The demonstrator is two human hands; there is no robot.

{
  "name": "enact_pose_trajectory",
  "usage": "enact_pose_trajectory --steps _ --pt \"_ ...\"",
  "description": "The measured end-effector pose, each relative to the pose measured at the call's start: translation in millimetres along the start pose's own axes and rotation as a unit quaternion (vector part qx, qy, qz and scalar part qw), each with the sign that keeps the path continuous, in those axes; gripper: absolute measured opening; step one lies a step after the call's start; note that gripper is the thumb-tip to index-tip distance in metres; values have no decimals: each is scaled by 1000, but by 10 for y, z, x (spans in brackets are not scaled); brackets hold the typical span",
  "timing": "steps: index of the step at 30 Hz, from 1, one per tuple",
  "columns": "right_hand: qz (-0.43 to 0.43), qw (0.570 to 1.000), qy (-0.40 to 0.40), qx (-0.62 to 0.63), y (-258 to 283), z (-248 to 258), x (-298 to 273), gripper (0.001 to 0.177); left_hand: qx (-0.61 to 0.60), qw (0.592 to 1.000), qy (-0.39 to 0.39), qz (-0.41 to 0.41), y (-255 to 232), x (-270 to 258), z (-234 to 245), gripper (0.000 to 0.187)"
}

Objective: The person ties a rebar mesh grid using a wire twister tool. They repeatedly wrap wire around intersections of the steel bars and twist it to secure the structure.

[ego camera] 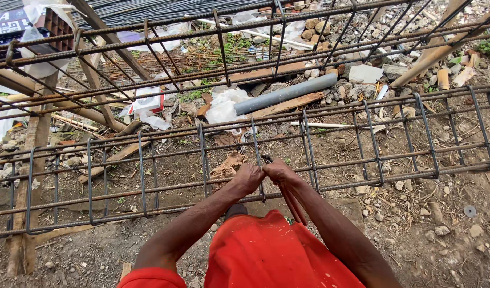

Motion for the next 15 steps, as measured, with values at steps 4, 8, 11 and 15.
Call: enact_pose_trajectory --steps 4,8,11,15 --pt "-6 1000 -20 13 50 24 -73 20 -85 994 25 57 111 80 43 25" --pt "13 999 -27 -23 -158 -7 32 20 -430 886 76 154 385 260 -307 23" --pt "25 999 -13 -15 358 54 -573 19 -522 823 106 197 503 384 -473 18" --pt "63 997 22 -27 240 -14 -572 23 -563 791 107 216 403 283 -416 16"
Point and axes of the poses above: each hand's wrist, its own x-axis towards the middle knuckle, its own z-axis out of the back of the hand, y = z × x, the point moved 8 cm from there along x, towards the middle knuckle, and after that the axes turned 6 degrees about -x, right-handed, at the moved point
